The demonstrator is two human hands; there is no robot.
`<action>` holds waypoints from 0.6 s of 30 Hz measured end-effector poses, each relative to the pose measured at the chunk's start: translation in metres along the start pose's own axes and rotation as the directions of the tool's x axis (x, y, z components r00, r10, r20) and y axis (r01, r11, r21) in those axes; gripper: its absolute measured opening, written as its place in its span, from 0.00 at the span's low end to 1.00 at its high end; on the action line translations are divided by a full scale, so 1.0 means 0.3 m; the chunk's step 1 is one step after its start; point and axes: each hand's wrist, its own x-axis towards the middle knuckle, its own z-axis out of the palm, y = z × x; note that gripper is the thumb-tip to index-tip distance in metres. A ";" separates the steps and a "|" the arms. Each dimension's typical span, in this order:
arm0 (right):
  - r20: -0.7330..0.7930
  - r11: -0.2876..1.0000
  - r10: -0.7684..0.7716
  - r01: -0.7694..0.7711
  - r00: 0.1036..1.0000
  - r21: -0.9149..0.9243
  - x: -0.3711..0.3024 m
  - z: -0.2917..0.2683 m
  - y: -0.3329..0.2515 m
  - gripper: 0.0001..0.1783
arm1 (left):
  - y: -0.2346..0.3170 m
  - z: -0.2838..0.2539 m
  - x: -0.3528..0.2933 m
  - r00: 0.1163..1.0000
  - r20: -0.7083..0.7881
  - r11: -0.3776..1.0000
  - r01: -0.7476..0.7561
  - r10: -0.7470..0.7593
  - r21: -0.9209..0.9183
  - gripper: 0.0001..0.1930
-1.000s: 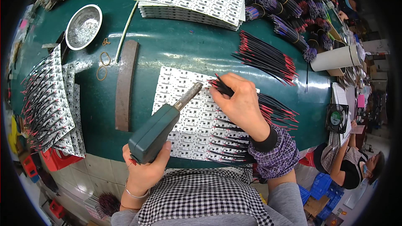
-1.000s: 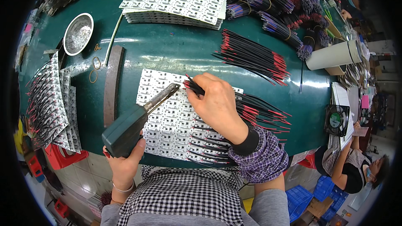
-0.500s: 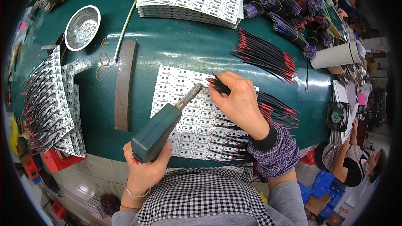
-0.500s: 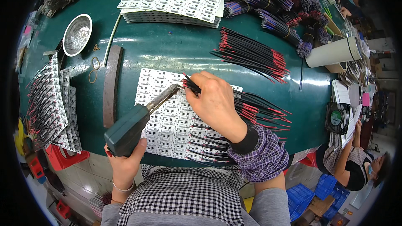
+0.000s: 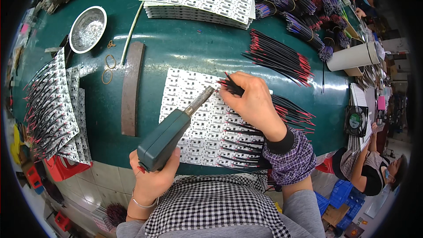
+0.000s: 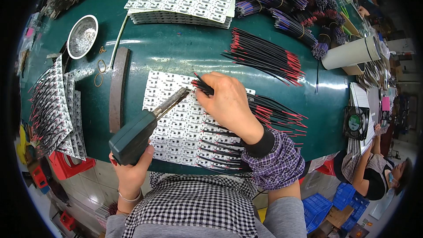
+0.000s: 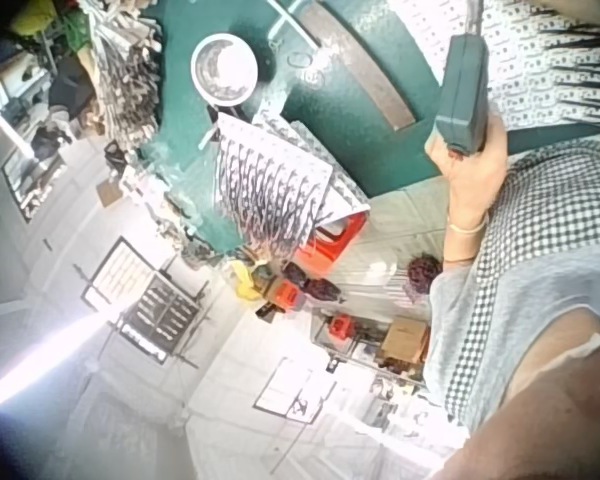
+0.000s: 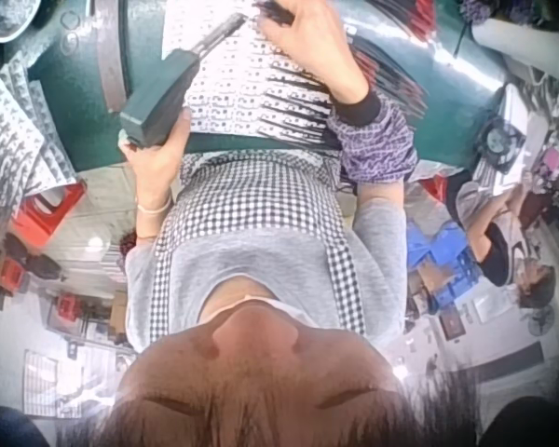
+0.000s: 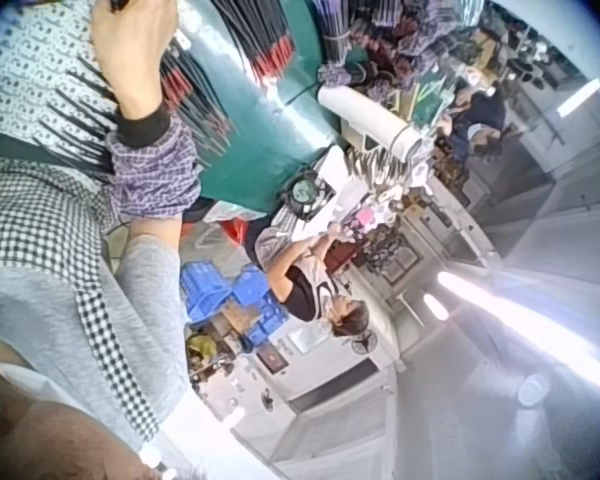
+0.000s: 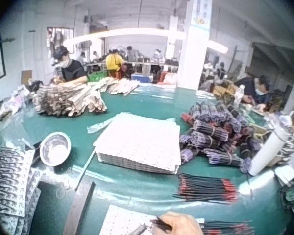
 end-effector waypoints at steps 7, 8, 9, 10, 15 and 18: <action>-0.004 1.000 -0.025 0.025 1.000 -0.020 0.003 0.006 -0.003 0.09 | 0.001 0.015 -0.002 0.997 -0.037 0.997 -0.059 0.061 0.049 0.06; -0.005 1.000 -0.025 0.025 1.000 -0.015 0.003 0.008 0.000 0.09 | 0.003 0.008 -0.001 0.997 -0.036 0.997 -0.059 0.061 0.049 0.06; -0.007 1.000 -0.026 0.025 1.000 -0.011 0.002 0.008 0.003 0.10 | 0.005 -0.003 0.000 0.997 0.009 0.993 -0.083 0.082 0.090 0.07; -0.009 1.000 -0.025 0.025 1.000 -0.011 0.001 0.006 0.002 0.10 | 0.006 -0.012 0.000 0.993 0.055 0.986 -0.108 0.102 0.129 0.07; 0.010 0.998 -0.044 0.045 0.999 -0.044 -0.002 0.004 -0.002 0.09 | 0.002 -0.021 -0.051 0.987 -0.073 0.990 0.142 -0.139 0.025 0.11; 0.050 0.995 -0.081 0.084 0.995 -0.059 -0.010 -0.019 -0.006 0.08 | -0.008 -0.034 -0.063 0.979 -0.068 0.977 0.185 -0.193 -0.106 0.15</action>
